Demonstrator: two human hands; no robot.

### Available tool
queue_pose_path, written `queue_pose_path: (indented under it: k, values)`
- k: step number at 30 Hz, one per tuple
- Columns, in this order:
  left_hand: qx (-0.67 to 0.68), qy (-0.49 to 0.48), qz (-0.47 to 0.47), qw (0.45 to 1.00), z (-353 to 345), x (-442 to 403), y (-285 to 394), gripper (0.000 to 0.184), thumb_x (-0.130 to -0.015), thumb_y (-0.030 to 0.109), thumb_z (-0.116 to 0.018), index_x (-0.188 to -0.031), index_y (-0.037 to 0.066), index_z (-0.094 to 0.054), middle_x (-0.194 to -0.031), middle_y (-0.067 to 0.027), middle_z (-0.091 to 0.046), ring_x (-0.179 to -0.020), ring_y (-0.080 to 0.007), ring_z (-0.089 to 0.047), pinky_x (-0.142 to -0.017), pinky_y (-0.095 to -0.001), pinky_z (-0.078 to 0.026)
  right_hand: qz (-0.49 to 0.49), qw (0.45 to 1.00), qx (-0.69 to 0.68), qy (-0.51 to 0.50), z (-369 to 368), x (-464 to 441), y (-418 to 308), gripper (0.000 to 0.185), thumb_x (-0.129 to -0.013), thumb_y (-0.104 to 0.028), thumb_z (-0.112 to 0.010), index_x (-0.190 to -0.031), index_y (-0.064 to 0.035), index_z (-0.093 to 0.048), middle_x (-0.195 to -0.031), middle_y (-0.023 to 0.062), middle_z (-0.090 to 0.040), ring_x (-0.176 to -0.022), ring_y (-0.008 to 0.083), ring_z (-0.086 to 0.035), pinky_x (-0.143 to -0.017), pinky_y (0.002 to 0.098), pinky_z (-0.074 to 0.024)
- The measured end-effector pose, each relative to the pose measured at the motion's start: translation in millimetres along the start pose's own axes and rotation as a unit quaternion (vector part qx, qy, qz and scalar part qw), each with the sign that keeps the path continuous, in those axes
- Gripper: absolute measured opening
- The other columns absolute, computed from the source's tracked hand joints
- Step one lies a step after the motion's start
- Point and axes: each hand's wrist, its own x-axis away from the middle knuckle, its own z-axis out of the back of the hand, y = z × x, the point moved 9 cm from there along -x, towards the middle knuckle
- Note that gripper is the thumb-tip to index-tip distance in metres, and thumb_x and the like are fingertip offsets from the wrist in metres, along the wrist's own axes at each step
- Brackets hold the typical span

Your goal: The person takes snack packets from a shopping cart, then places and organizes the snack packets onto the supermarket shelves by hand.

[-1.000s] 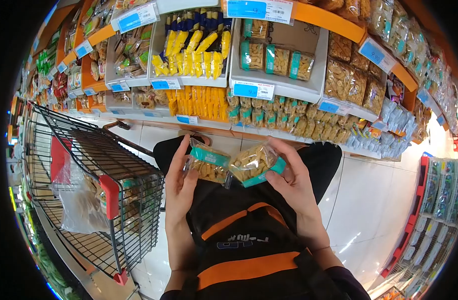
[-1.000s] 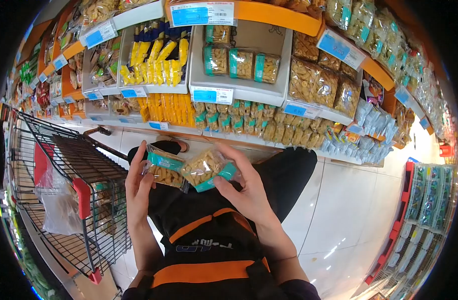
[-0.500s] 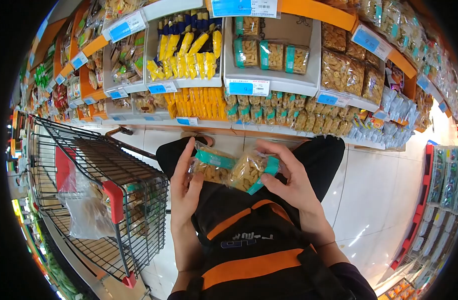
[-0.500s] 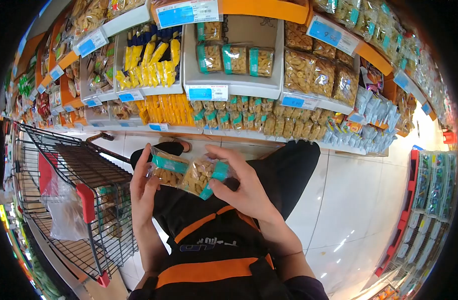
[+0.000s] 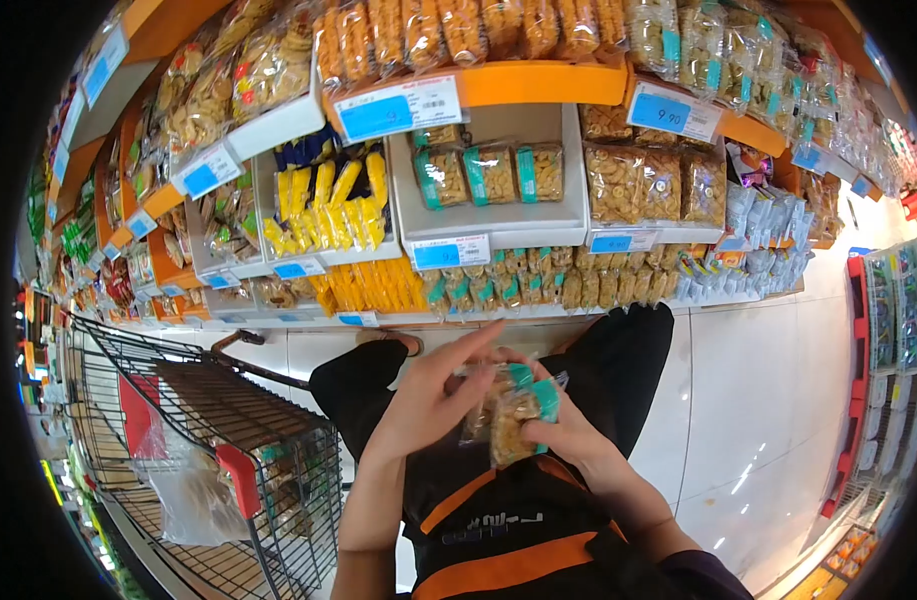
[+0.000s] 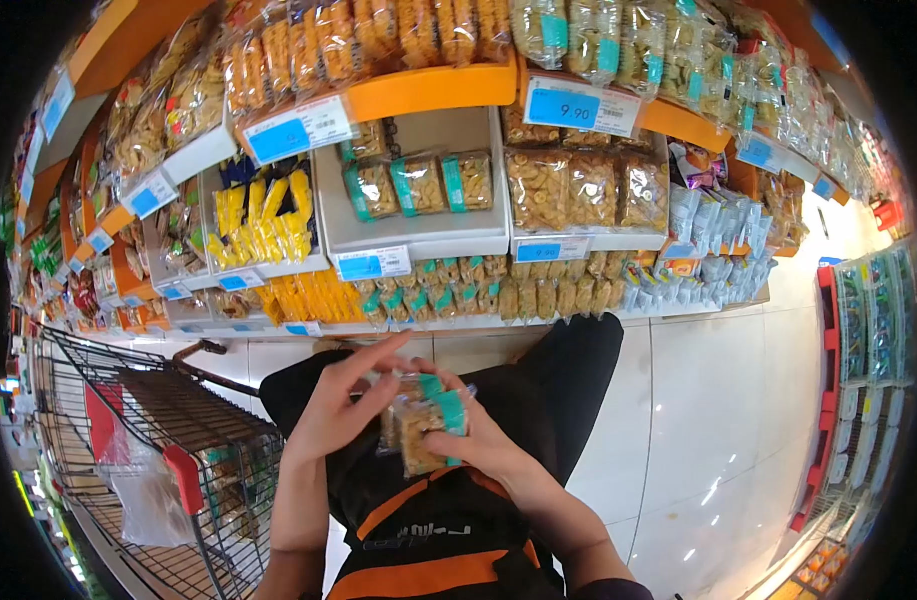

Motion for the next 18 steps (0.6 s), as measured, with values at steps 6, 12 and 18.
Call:
queue_pose_path:
  k: [6, 12, 18]
  values:
    - [-0.275, 0.107, -0.282, 0.913, 19.7, -91.7, 50.9, 0.040, -0.088, -0.002, -0.055, -0.127, 0.005, -0.057, -0.125, -0.0151, -0.060, -0.112, -0.0329, -0.055, -0.094, -0.0402, -0.044, 0.021, 0.995, -0.016, 0.098, 52.4, 17.4, -4.1, 0.079, -0.088, -0.030, -0.066, -0.149, -0.0075, -0.022, -0.141, 0.0102, -0.041, -0.129, 0.0209, -0.043, -0.106, 0.0351, -0.0360]
    - [-0.394, 0.113, -0.157, 0.899, 31.3, -159.5, -1.4, 0.035, -0.091, 0.014, -0.051, -0.124, 0.004, -0.057, -0.124, -0.0172, -0.060, -0.112, -0.0385, -0.053, -0.098, -0.0453, -0.041, 0.014, 0.992, -0.020, 0.126, 93.3, 29.4, 3.8, 0.080, -0.086, -0.028, -0.068, -0.148, -0.0065, -0.023, -0.137, 0.0110, -0.043, -0.125, 0.0217, -0.045, -0.104, 0.0360, -0.0381]
    - [-0.373, 0.103, -0.068, 0.920, 43.8, -170.3, -22.5, 0.039, -0.089, 0.013, -0.048, -0.127, 0.006, -0.050, -0.127, -0.0180, -0.059, -0.111, -0.0414, -0.053, -0.097, -0.0450, -0.042, 0.015, 0.991, -0.025, 0.131, 98.3, 23.5, 0.5, 0.079, -0.085, -0.028, -0.070, -0.147, -0.0058, -0.025, -0.136, 0.0111, -0.044, -0.124, 0.0217, -0.045, -0.104, 0.0360, -0.0385]
